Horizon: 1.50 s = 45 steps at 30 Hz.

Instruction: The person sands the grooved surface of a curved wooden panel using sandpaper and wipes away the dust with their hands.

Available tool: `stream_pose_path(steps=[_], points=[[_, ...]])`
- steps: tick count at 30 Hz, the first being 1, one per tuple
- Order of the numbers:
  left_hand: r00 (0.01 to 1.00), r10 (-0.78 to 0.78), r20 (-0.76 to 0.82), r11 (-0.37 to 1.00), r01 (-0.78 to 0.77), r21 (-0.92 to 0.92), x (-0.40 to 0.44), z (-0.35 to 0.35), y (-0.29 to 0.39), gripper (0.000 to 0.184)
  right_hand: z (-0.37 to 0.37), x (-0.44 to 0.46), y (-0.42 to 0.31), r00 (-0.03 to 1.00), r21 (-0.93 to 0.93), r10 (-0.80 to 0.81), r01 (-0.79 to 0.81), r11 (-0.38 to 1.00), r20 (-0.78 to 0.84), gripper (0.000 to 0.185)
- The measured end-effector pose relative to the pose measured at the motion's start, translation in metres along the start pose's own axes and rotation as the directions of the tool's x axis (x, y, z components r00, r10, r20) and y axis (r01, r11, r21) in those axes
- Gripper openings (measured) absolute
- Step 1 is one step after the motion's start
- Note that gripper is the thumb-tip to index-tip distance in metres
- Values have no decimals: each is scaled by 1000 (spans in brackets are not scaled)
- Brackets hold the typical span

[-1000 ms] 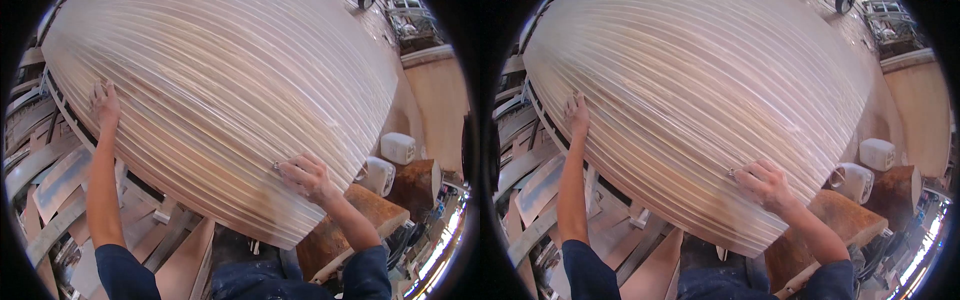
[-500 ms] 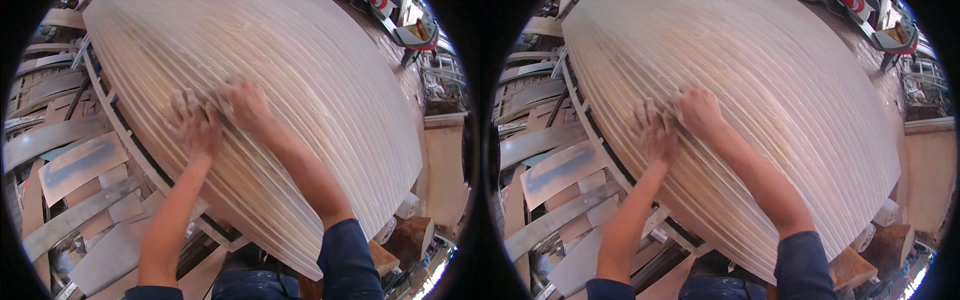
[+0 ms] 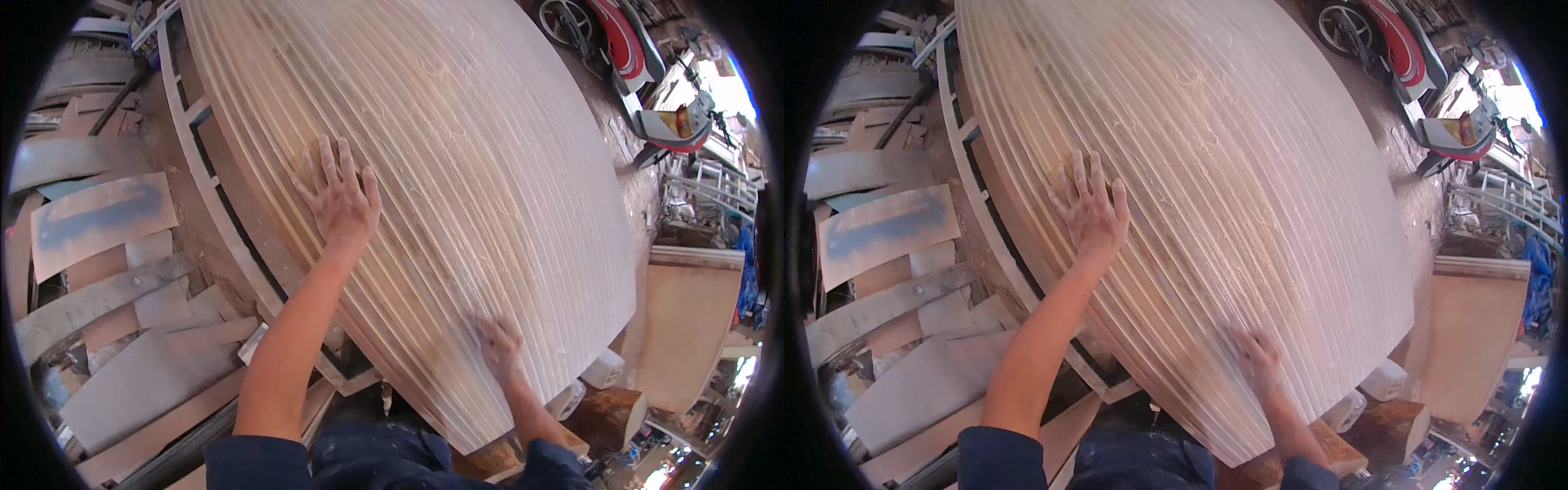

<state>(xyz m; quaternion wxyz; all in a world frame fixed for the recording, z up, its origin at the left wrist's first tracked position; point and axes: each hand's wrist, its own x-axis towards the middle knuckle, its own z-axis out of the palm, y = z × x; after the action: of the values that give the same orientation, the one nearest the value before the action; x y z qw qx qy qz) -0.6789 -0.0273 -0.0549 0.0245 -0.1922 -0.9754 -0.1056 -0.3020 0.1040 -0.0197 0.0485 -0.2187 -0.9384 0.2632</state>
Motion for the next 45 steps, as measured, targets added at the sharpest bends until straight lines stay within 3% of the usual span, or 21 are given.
stream_pose_path(steps=[5, 7, 8, 9, 10, 12, 14, 16, 18, 19, 20, 23, 26, 28, 33, 36, 39, 40, 42, 44, 45], points=[[1000, -2, 15, 1000, 1, 26, 2, -9, 1, 65, -3, -37, 11, 987, -1, -31, 32, 1000, -157, 33], [1000, 9, 13, 999, -10, 50, -2, -7, 2, 66, 22, 39, -14, 996, 126, 52, -43, 991, -72, 31], [1000, 4, -12, 999, -3, 40, -1, -4, 3, 66, 16, 106, -50, 999, 132, 0, -5, 991, 41, 45], [999, -5, -37, 999, 6, 34, -1, -2, 2, 67, 32, 161, -62, 996, 158, -90, 85, 984, 24, 45], [999, -17, -34, 999, 18, 49, 0, -1, 3, 67, 79, 212, -57, 940, 88, -256, 282, 955, -226, 41], [997, -56, -60, 998, 55, -15, 2, -2, 6, 67, 91, 307, -100, 965, 81, -225, 237, 968, -134, 22], [996, -75, -42, 997, 75, 3, 4, -2, 5, 67, 95, 343, -113, 962, 190, -255, 269, 944, -93, 19], [993, -45, -112, 998, 50, 43, 2, 7, 3, 66, 93, 327, -105, 934, 175, -295, 330, 928, -202, 17], [992, -52, -112, 997, 58, 55, 0, 14, 0, 66, 71, 230, -62, 871, 222, -360, 444, 868, -336, 19], [990, -38, -137, 996, 49, 80, 0, 17, -1, 67, 60, 171, -34, 918, 62, -337, 356, 932, -212, 25], [990, -51, -134, 997, 59, 59, 0, 19, -2, 67, 24, 109, -27, 975, 100, -205, 213, 972, -79, 26], [990, -26, -136, 990, 44, 137, 2, 25, -7, 68, -15, -71, 36, 996, 42, 9, -5, 999, -91, 23], [986, 10, -169, 991, 13, 136, 2, 30, -7, 69, -35, -102, 27, 996, 6, 31, -30, 1000, -81, 27], [980, 15, -198, 998, -2, 66, 2, 33, -10, 70, -20, -49, 16, 999, 43, 34, -33, 999, -25, 42], [984, 11, -176, 996, 4, 87, 6, 31, -12, 75, 62, 210, -57, 927, 218, -291, 342, 914, -236, 26], [983, 32, -181, 995, -13, 102, 12, 31, -13, 77, 77, 255, -73, 945, 228, -252, 297, 927, -206, 28], [991, 31, -129, 996, -19, 89, 10, 27, -13, 80, 43, 154, -33, 963, 144, -251, 264, 954, -101, 23], [988, 38, -151, 998, -30, 56, 10, 27, -16, 80, 30, 97, -12, 962, 157, -239, 258, 953, -129, 32], [990, 45, -137, 998, -39, 46, 13, 28, -17, 81, -18, -23, 24, 996, 250, -70, 55, 967, 51, 45], [991, 57, -119, 998, -53, 42, 11, 27, -15, 83, -58, -159, 72, 997, 73, 9, -15, 997, 82, 50], [996, 18, -93, 995, -9, 97, 11, 25, -13, 83, -96, -222, 73, 969, 64, 183, -195, 979, 165, 54]])
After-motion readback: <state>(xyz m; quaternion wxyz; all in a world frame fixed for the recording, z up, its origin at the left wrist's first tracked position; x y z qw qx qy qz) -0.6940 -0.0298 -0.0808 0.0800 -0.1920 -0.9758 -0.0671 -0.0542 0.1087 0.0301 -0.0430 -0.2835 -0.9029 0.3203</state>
